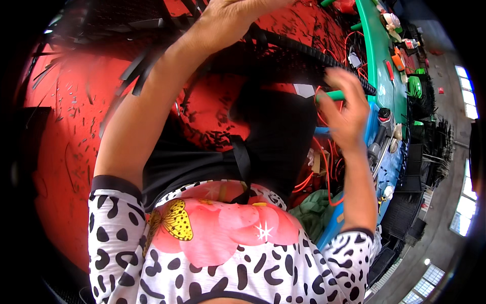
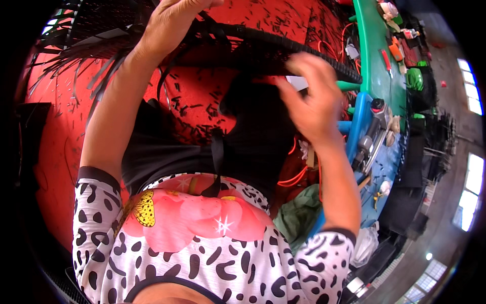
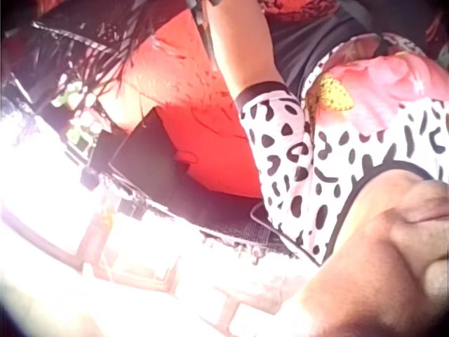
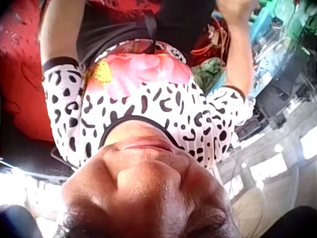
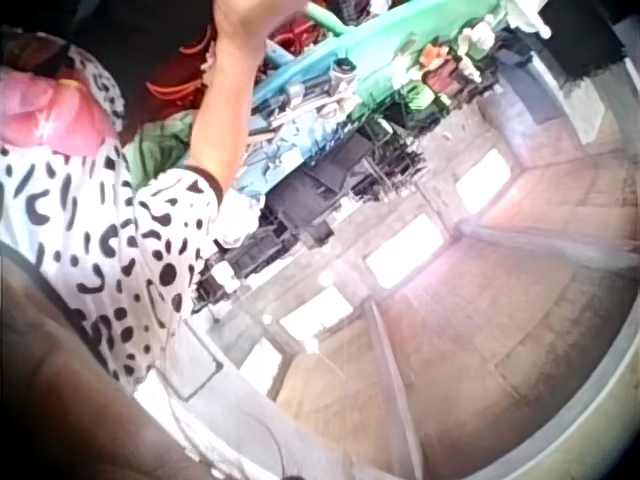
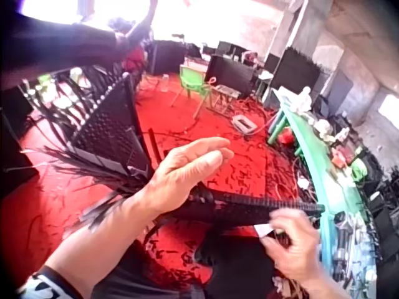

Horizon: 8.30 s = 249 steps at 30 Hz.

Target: The person is assembling a black plastic mesh part by pulling strips with pliers and securing them with a pneumatic stapler. They also trim the strips with a knife and use a small hammer to tap the staples, working on a table with a red covering in a factory setting.

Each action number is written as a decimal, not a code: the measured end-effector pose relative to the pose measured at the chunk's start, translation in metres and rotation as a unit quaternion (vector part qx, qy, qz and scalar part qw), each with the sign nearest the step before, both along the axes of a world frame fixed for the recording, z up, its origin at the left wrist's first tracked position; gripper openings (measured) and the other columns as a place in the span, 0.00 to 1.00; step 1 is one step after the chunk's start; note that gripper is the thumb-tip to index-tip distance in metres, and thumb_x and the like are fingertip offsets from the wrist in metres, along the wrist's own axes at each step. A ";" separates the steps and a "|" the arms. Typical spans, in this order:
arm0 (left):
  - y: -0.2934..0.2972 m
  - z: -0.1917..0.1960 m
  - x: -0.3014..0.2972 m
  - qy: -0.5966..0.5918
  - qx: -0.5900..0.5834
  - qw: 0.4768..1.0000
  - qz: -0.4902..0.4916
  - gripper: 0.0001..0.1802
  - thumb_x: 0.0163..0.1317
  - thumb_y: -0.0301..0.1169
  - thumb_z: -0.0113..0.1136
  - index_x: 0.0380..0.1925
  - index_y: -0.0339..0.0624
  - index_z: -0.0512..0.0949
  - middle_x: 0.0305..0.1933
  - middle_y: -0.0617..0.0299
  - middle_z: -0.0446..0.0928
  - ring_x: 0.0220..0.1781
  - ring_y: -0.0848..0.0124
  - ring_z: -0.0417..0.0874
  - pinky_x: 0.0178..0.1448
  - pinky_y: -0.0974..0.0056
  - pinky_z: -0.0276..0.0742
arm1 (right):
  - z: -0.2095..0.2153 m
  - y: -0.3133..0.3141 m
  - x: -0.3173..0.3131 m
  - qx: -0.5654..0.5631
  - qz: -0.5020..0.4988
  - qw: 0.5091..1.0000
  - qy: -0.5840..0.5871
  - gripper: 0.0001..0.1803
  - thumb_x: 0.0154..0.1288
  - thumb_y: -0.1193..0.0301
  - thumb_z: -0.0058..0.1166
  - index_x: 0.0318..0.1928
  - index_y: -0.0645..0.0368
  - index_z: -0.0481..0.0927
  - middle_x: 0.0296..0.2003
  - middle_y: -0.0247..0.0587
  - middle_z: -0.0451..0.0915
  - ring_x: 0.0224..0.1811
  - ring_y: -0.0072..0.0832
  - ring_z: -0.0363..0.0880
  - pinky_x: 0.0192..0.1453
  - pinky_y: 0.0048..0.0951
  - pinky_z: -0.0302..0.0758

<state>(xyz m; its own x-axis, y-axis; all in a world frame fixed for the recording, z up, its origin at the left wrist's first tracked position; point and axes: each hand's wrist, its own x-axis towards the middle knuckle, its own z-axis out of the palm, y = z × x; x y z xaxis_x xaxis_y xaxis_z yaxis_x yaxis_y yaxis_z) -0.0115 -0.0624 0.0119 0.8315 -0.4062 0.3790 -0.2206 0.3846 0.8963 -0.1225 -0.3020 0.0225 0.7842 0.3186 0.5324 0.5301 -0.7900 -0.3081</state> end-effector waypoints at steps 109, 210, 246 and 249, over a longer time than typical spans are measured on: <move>0.000 -0.030 -0.117 -0.442 0.453 0.759 0.154 0.28 0.40 0.30 0.61 0.48 0.43 0.80 0.26 0.59 0.66 0.25 0.66 0.70 0.25 0.63 0.65 | -0.027 0.058 0.058 0.034 -0.032 0.922 0.385 0.21 0.51 0.71 0.63 0.44 0.68 0.74 0.28 0.54 0.80 0.38 0.46 0.81 0.46 0.40 0.74; -0.016 -0.022 -0.048 -0.382 0.426 0.789 0.223 0.15 0.46 0.29 0.68 0.32 0.36 0.73 0.28 0.52 0.74 0.31 0.51 0.78 0.33 0.55 0.74 | 0.006 0.047 0.078 0.197 0.123 0.956 0.180 0.03 0.56 0.80 0.58 0.32 0.63 0.77 0.26 0.38 0.76 0.29 0.20 0.73 0.35 0.25 0.72; -0.013 -0.012 -0.035 -0.356 0.414 0.818 0.181 0.12 0.51 0.25 0.63 0.36 0.35 0.77 0.35 0.53 0.78 0.36 0.52 0.79 0.39 0.58 0.75 | -0.067 -0.353 -0.066 0.048 -0.563 0.745 0.356 0.30 0.44 0.55 0.66 0.37 0.73 0.82 0.35 0.53 0.83 0.40 0.40 0.81 0.46 0.37 0.74; -0.008 -0.014 -0.031 -0.358 0.418 0.814 0.183 0.11 0.52 0.27 0.62 0.36 0.35 0.77 0.36 0.53 0.78 0.36 0.51 0.79 0.39 0.57 0.75 | -0.072 -0.355 -0.059 -0.085 -0.624 0.704 0.329 0.31 0.43 0.55 0.62 0.41 0.71 0.82 0.38 0.61 0.82 0.44 0.50 0.81 0.53 0.40 0.72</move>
<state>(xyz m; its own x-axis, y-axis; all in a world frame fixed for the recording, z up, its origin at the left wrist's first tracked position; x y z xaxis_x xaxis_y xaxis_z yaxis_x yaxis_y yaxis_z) -0.0426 -0.0707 -0.0018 0.6419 -0.5464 0.5381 -0.7651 -0.5035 0.4014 -0.1817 -0.6567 -0.0495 0.5689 -0.8214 -0.0390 -0.8222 -0.5691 -0.0084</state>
